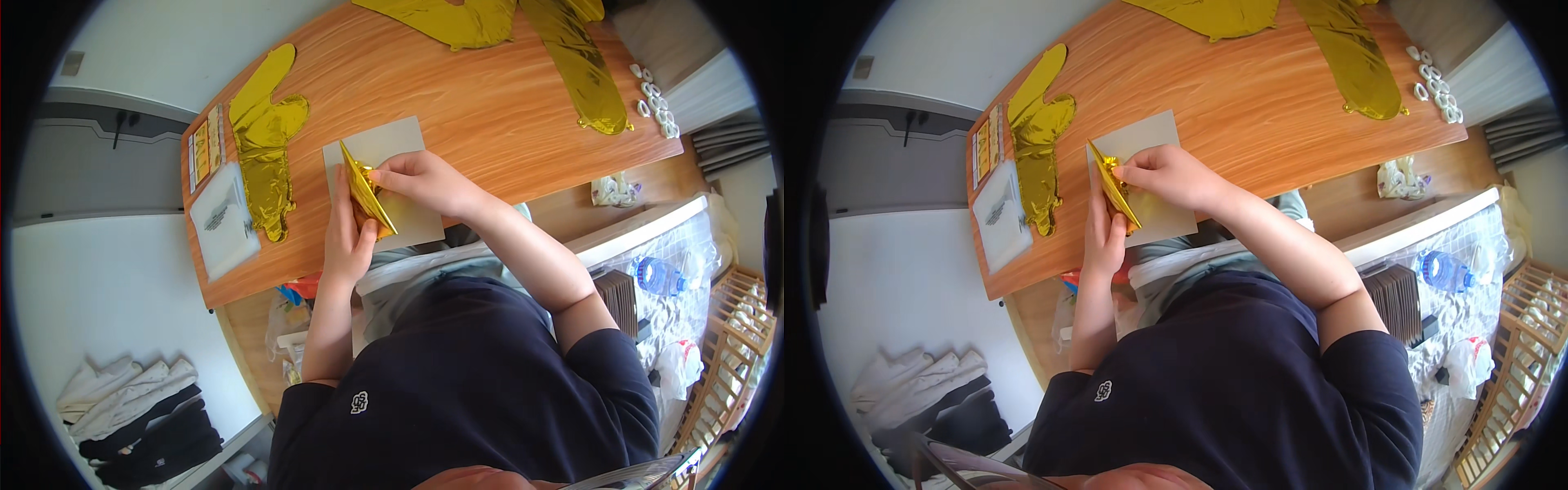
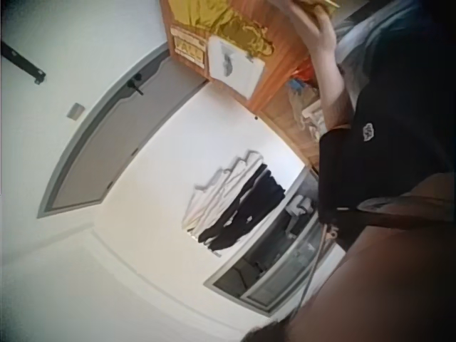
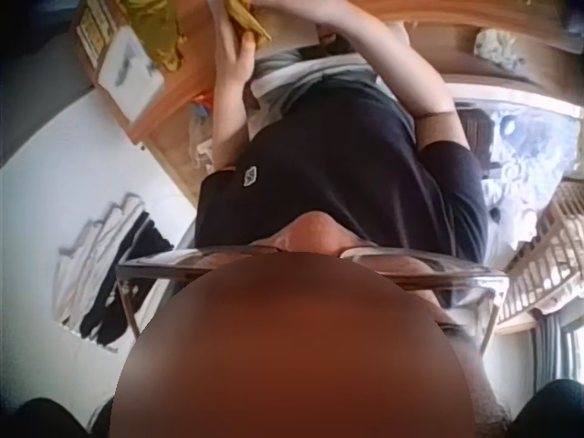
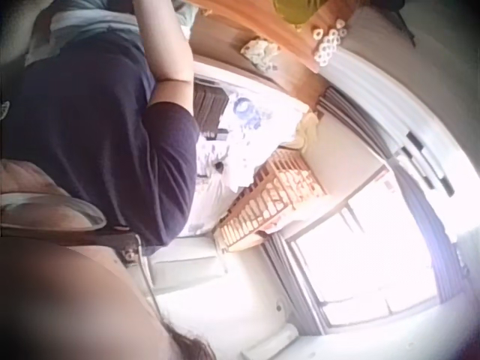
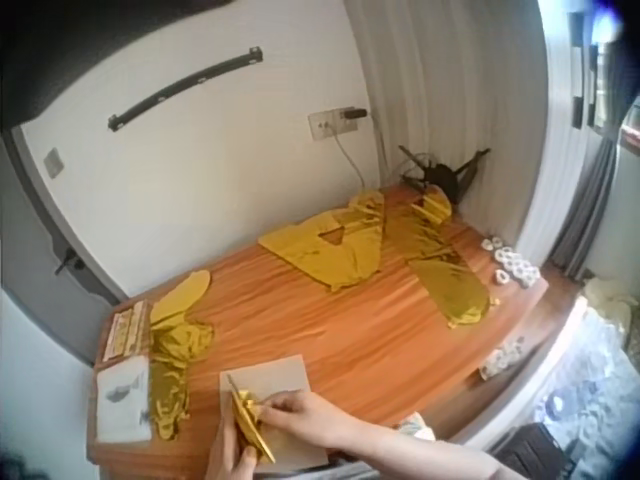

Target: Folding gold foil star-shaped decorations on a wooden table.

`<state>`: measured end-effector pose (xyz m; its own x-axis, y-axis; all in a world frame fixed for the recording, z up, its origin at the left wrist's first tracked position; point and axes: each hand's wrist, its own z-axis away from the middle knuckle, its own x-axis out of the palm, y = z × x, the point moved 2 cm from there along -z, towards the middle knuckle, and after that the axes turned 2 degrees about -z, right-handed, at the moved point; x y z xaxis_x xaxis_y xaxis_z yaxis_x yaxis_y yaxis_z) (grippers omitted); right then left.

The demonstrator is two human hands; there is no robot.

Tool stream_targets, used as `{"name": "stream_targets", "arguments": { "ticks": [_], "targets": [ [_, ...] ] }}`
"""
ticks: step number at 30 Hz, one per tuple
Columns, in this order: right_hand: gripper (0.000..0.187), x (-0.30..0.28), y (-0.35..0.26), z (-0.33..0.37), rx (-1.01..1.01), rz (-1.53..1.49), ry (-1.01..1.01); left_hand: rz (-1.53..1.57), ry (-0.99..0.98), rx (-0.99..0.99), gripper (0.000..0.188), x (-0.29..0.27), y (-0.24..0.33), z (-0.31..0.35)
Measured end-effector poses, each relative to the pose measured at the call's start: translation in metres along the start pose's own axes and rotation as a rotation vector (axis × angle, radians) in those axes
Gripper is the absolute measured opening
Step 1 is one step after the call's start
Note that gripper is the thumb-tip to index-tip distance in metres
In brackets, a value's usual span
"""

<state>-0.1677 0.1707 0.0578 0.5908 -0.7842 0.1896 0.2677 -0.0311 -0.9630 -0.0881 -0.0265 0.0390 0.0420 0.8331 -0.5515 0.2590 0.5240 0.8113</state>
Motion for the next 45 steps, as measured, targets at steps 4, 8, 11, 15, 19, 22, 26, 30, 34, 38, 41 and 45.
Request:
{"name": "stream_targets", "arguments": {
  "ticks": [4,8,11,15,19,22,26,30,34,38,41,45],
  "targets": [
    [0.026,0.012,0.013,0.002,-0.064,-0.27,-0.046,-0.1,0.057,0.104,0.082,-0.009,-0.007,0.001],
    [0.02,0.024,0.027,-0.004,-0.205,-0.289,-0.057,-0.009,0.088,0.074,0.082,-0.011,-0.011,0.004],
    [0.021,0.045,0.02,-0.01,-0.269,-0.37,0.065,0.431,0.117,-0.027,0.088,-0.007,-0.004,0.004],
    [0.023,0.06,0.019,-0.026,-0.29,-0.315,0.08,0.622,0.263,-0.045,0.091,-0.014,-0.014,0.023],
    [0.024,0.072,0.007,-0.028,-0.373,-0.383,0.062,0.753,0.212,0.293,0.074,-0.021,0.002,0.023],
    [0.027,0.075,-0.004,-0.02,-0.353,-0.42,0.035,0.404,0.236,0.054,0.057,-0.025,0.006,0.026],
    [0.036,0.07,-0.027,-0.009,-0.227,-0.394,-0.057,0.798,0.31,-0.075,0.049,-0.033,-0.004,0.026],
    [0.043,0.044,-0.06,0.009,0.014,-0.368,-0.086,1.146,0.282,-0.268,0.053,-0.043,0.003,0.018],
    [0.035,0.006,-0.056,0.008,-0.166,-0.184,-0.054,1.256,0.267,-0.321,0.049,-0.046,-0.004,0.023],
    [0.038,0.011,-0.043,0.007,-0.365,0.326,0.239,1.232,0.232,-0.316,0.055,-0.041,0.004,0.021],
    [0.044,0.031,-0.05,0.013,-0.472,0.416,0.287,1.286,0.241,-0.323,0.044,-0.036,0.013,0.022],
    [0.038,0.053,-0.047,0.016,-0.721,0.658,0.443,1.243,0.206,-0.304,0.046,-0.029,0.009,0.027]
  ]
}}
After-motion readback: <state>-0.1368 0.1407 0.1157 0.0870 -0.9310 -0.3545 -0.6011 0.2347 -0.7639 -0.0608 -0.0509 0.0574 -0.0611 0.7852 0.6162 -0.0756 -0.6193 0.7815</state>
